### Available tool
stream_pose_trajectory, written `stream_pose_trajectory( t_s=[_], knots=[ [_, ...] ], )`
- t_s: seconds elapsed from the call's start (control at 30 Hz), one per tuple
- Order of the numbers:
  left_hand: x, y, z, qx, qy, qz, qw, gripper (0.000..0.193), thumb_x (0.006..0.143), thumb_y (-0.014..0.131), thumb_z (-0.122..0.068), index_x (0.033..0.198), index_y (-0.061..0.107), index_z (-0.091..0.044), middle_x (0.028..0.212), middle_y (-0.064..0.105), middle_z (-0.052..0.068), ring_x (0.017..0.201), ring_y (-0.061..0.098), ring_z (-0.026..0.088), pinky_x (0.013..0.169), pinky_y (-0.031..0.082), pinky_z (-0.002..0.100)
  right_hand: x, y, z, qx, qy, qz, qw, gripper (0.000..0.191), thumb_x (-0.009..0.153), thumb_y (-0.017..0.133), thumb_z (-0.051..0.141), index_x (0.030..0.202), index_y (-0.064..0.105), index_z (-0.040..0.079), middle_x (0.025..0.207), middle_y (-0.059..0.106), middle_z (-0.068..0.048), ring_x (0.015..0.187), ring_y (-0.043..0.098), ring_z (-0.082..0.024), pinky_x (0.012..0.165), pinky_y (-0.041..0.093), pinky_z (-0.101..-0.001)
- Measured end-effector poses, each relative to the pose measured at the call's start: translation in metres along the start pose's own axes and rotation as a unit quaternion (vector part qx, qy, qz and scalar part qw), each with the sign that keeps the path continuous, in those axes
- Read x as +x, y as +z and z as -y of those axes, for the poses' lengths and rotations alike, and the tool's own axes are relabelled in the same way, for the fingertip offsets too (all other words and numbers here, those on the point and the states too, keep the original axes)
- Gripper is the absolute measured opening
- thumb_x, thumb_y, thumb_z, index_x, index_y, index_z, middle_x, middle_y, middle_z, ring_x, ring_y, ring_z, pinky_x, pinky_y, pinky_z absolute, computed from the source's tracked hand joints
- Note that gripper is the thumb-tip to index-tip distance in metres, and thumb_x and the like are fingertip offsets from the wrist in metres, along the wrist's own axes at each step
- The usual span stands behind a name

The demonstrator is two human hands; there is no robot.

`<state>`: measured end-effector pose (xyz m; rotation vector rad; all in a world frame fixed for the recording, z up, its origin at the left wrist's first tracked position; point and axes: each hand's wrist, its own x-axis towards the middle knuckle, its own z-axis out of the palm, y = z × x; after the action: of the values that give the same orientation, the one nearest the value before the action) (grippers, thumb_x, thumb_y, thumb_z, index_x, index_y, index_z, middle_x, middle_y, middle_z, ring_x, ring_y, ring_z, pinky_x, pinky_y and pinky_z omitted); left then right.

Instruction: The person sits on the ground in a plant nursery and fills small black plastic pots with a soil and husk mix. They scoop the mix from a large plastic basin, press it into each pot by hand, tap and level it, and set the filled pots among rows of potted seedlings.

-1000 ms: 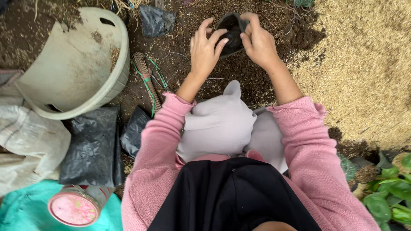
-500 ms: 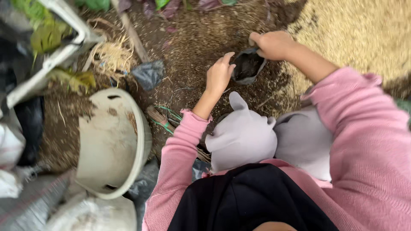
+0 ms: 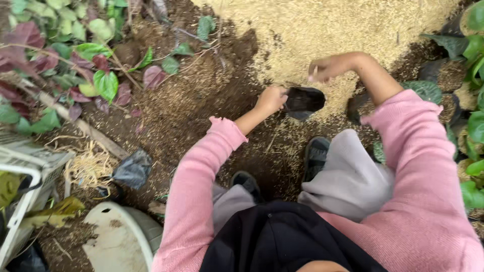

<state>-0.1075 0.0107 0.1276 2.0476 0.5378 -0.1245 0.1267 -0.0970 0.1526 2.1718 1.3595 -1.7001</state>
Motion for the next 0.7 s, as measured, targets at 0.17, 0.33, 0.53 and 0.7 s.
stream_pose_trajectory(
  t_s=[0.17, 0.33, 0.53, 0.7],
  knots=[
    [0.018, 0.036, 0.013, 0.202, 0.032, -0.167, 0.964, 0.03, 0.089, 0.064, -0.012, 0.117, 0.074, -0.015, 0.096, 0.076, 0.012, 0.081, 0.074, 0.03, 0.07, 0.059, 0.044, 0.022, -0.028, -0.042, 0.09, -0.041, -0.334, 0.937, 0.054, 0.106, 0.055, 0.046, 0.145, 0.053, 0.009, 0.135, 0.064, -0.02, 0.126, 0.063, -0.035, 0.109, 0.051, -0.051],
    [-0.006, 0.053, 0.028, 0.163, -0.037, -0.226, 0.96, 0.049, 0.092, 0.066, -0.013, 0.14, 0.057, -0.015, 0.104, 0.073, 0.01, 0.084, 0.074, 0.028, 0.067, 0.062, 0.041, 0.08, -0.044, -0.014, -0.039, -0.082, -0.425, 0.901, 0.06, 0.107, 0.053, 0.037, 0.161, 0.037, 0.018, 0.169, 0.022, -0.022, 0.156, 0.019, -0.039, 0.128, 0.021, -0.0547],
    [-0.031, 0.072, 0.038, 0.174, -0.071, -0.208, 0.96, 0.068, 0.089, 0.072, -0.022, 0.15, 0.045, -0.016, 0.121, 0.056, 0.01, 0.103, 0.068, 0.032, 0.075, 0.061, 0.044, 0.119, -0.037, 0.019, -0.129, -0.091, -0.383, 0.91, 0.059, 0.111, 0.04, 0.052, 0.16, 0.031, 0.022, 0.168, 0.016, -0.028, 0.153, 0.011, -0.046, 0.119, 0.009, -0.0611],
    [-0.046, 0.089, 0.042, 0.13, -0.095, -0.222, 0.962, 0.07, 0.09, 0.071, -0.024, 0.152, 0.041, -0.015, 0.136, 0.052, 0.013, 0.104, 0.068, 0.035, 0.076, 0.06, 0.045, 0.101, 0.002, -0.02, -0.093, -0.065, -0.323, 0.939, 0.061, 0.106, 0.046, 0.052, 0.159, 0.037, 0.024, 0.166, 0.024, -0.024, 0.155, 0.021, -0.043, 0.127, 0.012, -0.0577]
  ],
)
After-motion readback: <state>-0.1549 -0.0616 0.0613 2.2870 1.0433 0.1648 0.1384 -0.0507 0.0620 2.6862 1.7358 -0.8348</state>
